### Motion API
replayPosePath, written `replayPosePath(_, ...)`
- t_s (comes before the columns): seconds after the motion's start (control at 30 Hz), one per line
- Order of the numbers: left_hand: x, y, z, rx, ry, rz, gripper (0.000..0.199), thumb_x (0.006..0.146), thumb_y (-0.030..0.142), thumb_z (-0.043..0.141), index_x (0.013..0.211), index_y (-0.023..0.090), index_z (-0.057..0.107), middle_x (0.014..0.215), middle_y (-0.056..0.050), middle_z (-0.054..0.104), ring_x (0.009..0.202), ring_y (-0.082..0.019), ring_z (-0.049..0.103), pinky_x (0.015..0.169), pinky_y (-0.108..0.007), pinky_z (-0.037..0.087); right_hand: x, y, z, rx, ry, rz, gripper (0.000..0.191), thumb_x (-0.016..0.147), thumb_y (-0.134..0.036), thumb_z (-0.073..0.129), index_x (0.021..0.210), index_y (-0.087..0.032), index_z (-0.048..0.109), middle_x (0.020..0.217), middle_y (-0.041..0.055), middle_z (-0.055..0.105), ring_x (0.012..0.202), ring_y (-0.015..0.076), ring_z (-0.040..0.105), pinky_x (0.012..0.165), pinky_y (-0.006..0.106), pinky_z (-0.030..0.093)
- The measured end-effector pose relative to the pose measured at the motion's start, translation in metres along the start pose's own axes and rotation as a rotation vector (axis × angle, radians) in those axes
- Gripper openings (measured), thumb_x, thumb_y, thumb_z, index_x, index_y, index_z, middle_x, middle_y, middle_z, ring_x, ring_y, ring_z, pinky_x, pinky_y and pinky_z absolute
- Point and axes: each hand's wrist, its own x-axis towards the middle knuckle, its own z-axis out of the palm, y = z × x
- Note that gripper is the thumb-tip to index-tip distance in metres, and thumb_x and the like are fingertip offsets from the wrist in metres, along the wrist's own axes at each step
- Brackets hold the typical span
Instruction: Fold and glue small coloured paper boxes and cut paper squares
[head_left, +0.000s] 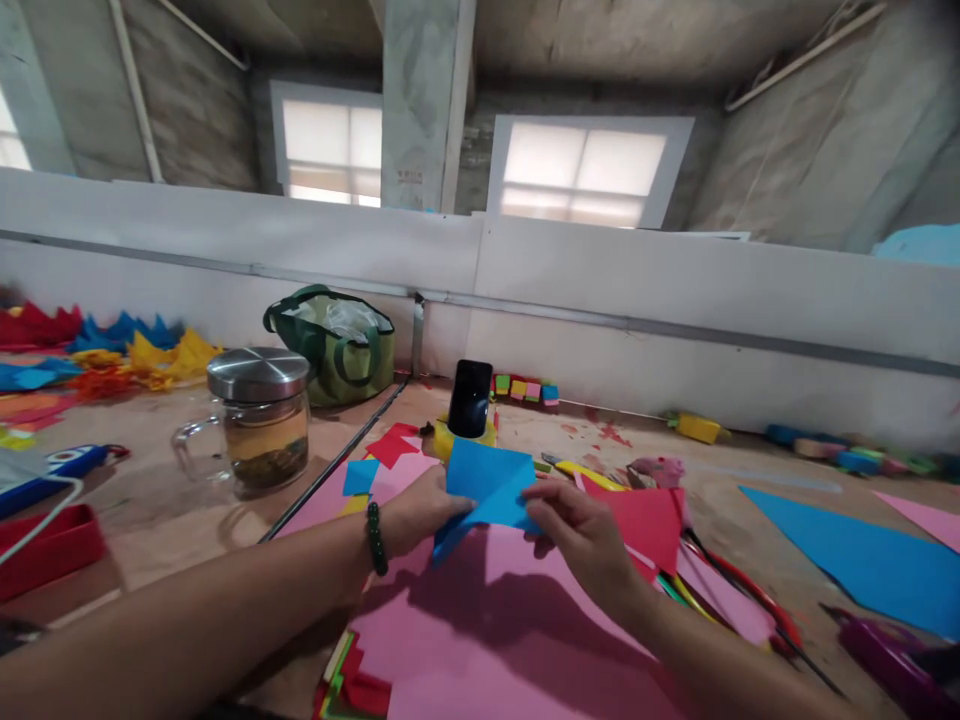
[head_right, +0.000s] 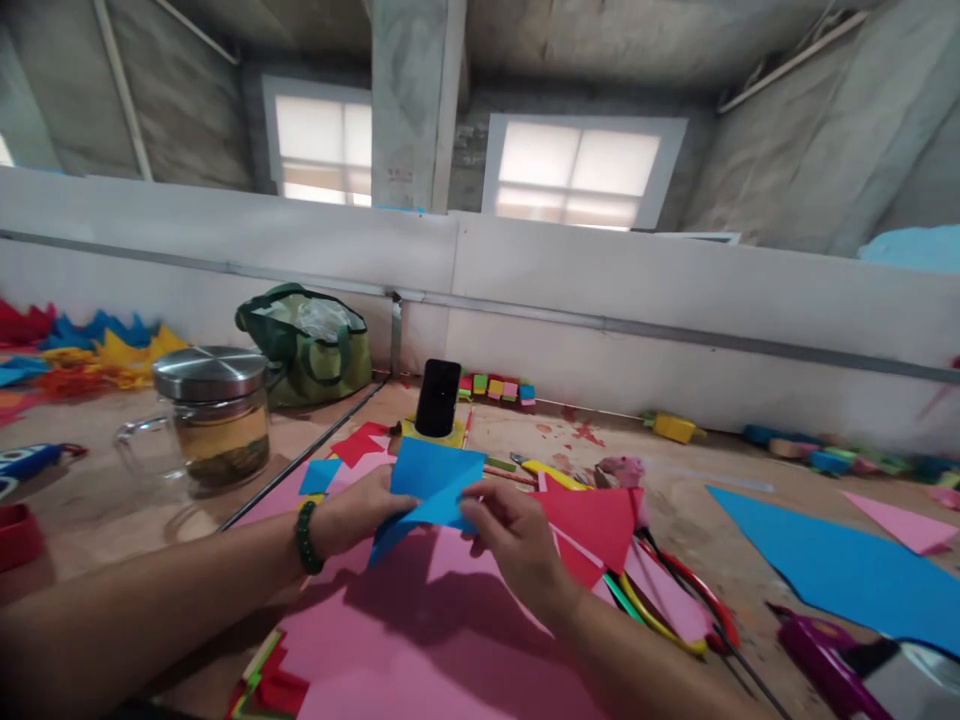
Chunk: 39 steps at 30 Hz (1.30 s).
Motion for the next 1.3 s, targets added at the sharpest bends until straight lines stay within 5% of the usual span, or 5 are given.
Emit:
replayPosePath(0.33,-0.012,-0.005,-0.011,0.366,-0.117,0.207,0.047,0.068,0.015,0.068,0.114,0.020,0.063,0.101,-0.006,0.067,0.090,-0.023,0.062,0.074,-0.027,0.050,-0.002,0.006,-0.014,-0.832,-0.205,-0.867,0.025,0.085,-0.014,0.049,0.101,-0.024,0.065,0.103,0.0112,0.066,0.093,0.0239,0.060,0.079,0.038,0.051)
replayPosePath(0.53,-0.024,-0.006,-0.014,0.901,0.058,0.251,0.086,0.069,0.015,0.068,0.145,0.023,0.029,0.114,-0.010,0.059,0.097,-0.025,0.057,0.084,-0.040,0.048,-0.016,0.005,-0.009,-0.580,-0.561,-0.518,0.028,0.066,-0.001,0.053,0.087,-0.018,0.061,0.108,0.0111,0.067,0.096,0.0220,0.062,0.079,0.032,0.050)
replayPosePath(0.77,-0.041,0.010,-0.002,1.049,-0.350,0.388,0.035,0.086,0.044,0.058,0.113,0.021,0.062,0.095,-0.005,0.066,0.085,-0.019,0.058,0.078,-0.030,0.045,-0.012,-0.002,-0.016,-0.472,-0.577,-0.090,0.043,0.066,-0.006,0.059,0.106,-0.021,0.063,0.097,0.0036,0.067,0.083,0.0186,0.061,0.072,0.026,0.047)
replayPosePath(0.97,-0.032,0.001,-0.005,0.956,-0.300,0.231,0.007,0.078,0.014,0.056,0.078,0.016,0.063,0.077,0.001,0.065,0.070,-0.012,0.056,0.066,-0.022,0.040,-0.003,-0.006,-0.025,-0.276,-0.671,0.168,0.031,0.079,-0.038,0.065,0.103,-0.018,0.065,0.086,0.0015,0.067,0.071,0.0159,0.059,0.059,0.023,0.044)
replayPosePath(1.3,-0.036,-0.001,-0.003,1.173,-0.277,0.360,0.023,0.068,0.005,0.050,0.081,0.017,0.065,0.085,-0.003,0.065,0.078,-0.016,0.057,0.070,-0.027,0.041,-0.010,0.001,-0.015,-0.317,-0.478,-0.083,0.014,0.080,-0.027,0.065,0.091,-0.018,0.066,0.086,0.0031,0.067,0.076,0.0167,0.061,0.067,0.027,0.048)
